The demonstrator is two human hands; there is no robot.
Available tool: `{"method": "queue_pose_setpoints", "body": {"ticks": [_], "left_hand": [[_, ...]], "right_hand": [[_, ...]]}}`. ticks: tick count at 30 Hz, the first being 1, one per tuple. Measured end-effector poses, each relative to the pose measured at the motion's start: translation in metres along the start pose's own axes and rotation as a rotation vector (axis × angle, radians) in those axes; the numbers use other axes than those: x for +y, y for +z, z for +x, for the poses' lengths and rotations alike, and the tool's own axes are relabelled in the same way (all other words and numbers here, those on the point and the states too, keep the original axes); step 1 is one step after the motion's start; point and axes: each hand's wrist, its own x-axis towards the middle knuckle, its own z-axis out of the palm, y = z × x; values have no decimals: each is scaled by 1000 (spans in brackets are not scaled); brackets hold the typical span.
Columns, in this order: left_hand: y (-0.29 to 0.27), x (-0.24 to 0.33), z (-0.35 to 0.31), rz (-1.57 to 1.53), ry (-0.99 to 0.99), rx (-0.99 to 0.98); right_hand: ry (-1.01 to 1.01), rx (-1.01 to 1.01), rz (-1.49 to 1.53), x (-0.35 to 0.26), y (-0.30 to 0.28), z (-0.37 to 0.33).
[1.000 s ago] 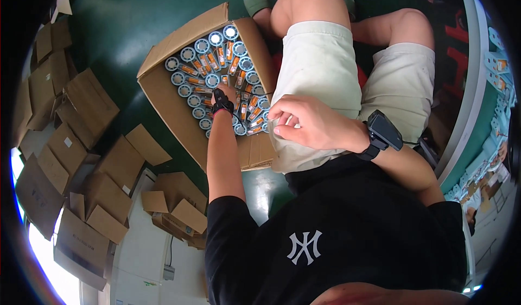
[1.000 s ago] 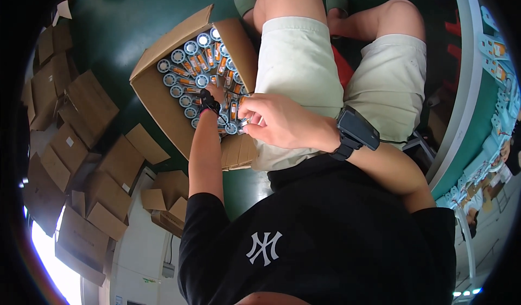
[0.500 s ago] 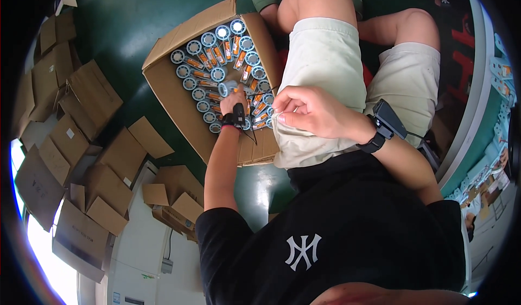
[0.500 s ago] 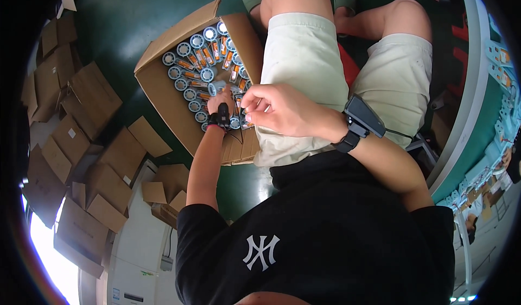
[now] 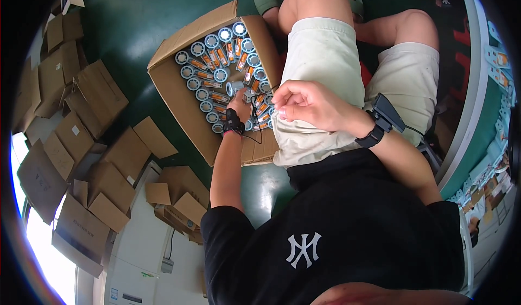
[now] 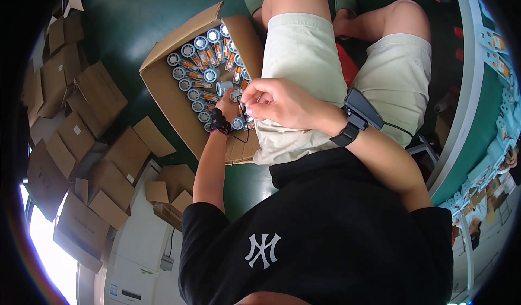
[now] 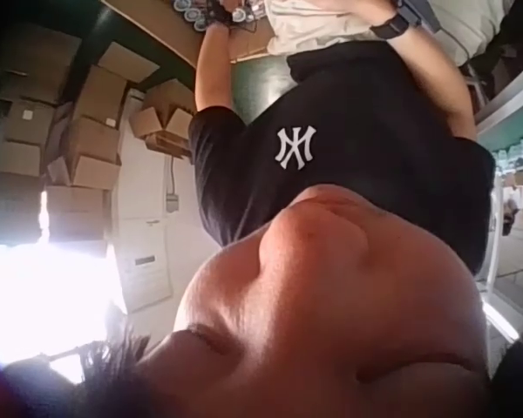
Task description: The person fits circuit boards into fan housings by hand, places the assembled fans into a cardboard box, and then retrieves more fans from the box to continue the assembly.
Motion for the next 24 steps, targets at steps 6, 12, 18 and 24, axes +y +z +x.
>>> {"method": "queue_pose_setpoints", "body": {"ticks": [6,12,18,24], "left_hand": [[-20,28,18,519,-54,69],[-1,0,73,505,-331,66],[39,-24,85,37,-271,217],[24,-48,63,297,-389,-23]], "right_hand": [[20,10,34,-1,-2,-3],[47,-21,-13,-1,0,1],[64,22,15,-4,-3,2],[85,0,78,-2,-3,6]]}}
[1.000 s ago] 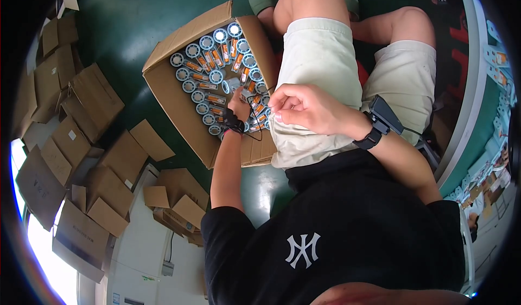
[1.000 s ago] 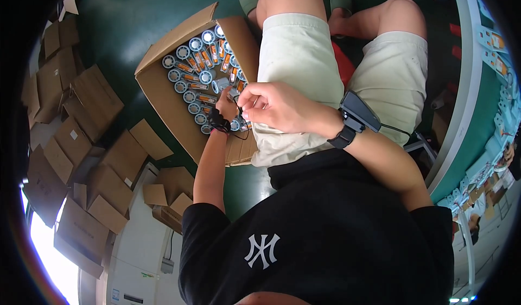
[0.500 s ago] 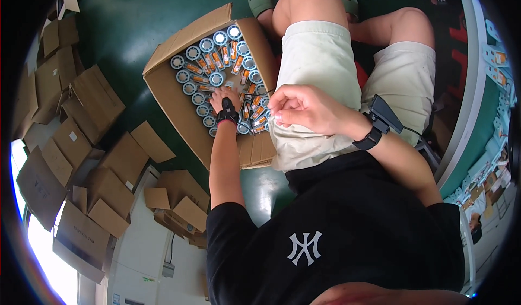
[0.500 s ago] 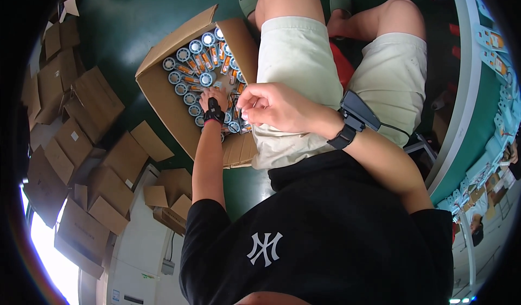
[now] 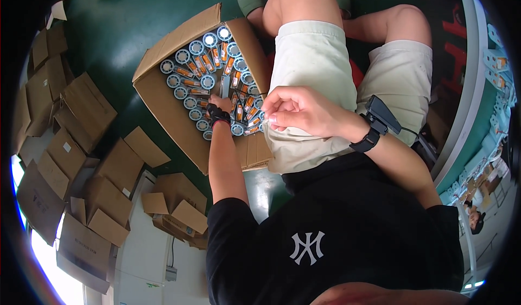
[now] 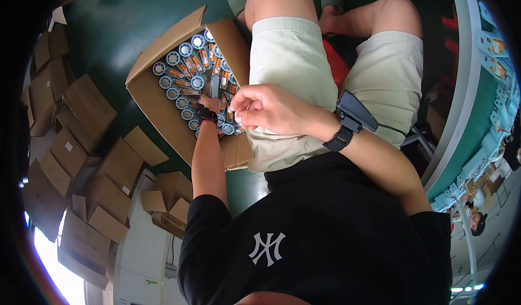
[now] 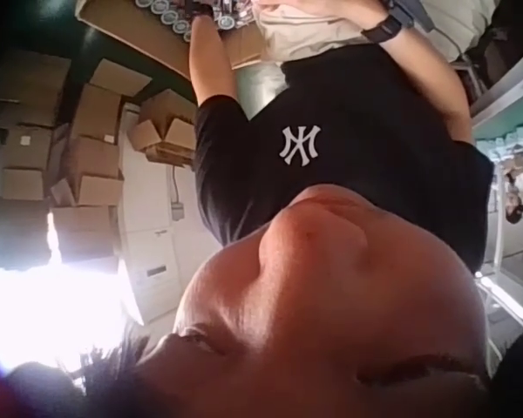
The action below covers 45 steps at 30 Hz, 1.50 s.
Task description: The person fits circuit boards into fan housings by hand, places the assembled fans into a cardboard box, and then retrieves more fans from the box to continue the assembly.
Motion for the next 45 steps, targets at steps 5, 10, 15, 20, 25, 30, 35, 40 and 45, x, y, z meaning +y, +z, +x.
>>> {"method": "queue_pose_setpoints", "body": {"ticks": [5,10,15,20,25,30,35,40,45], "left_hand": [[-18,5,-9,-1,8,-140],[-33,26,-30,-47,-93,56],[-15,27,-17,-139,47,153],[-11,28,-19,-160,54,42],[-5,19,-6,-209,64,-9],[25,5,11,-263,55,42],[41,4,13,-538,-61,64],[38,7,12,-486,-69,55],[69,18,16,-518,-7,124]], "right_hand": [[3,2,62,4,-3,-1],[1,-23,48,5,-1,2],[6,-24,45,2,0,2],[8,-8,66,3,-4,2],[28,-11,91,2,-7,4],[36,-22,62,-4,-8,5],[56,-26,86,-8,-9,6],[58,-24,63,-4,-10,6],[67,44,66,1,-18,6]]}}
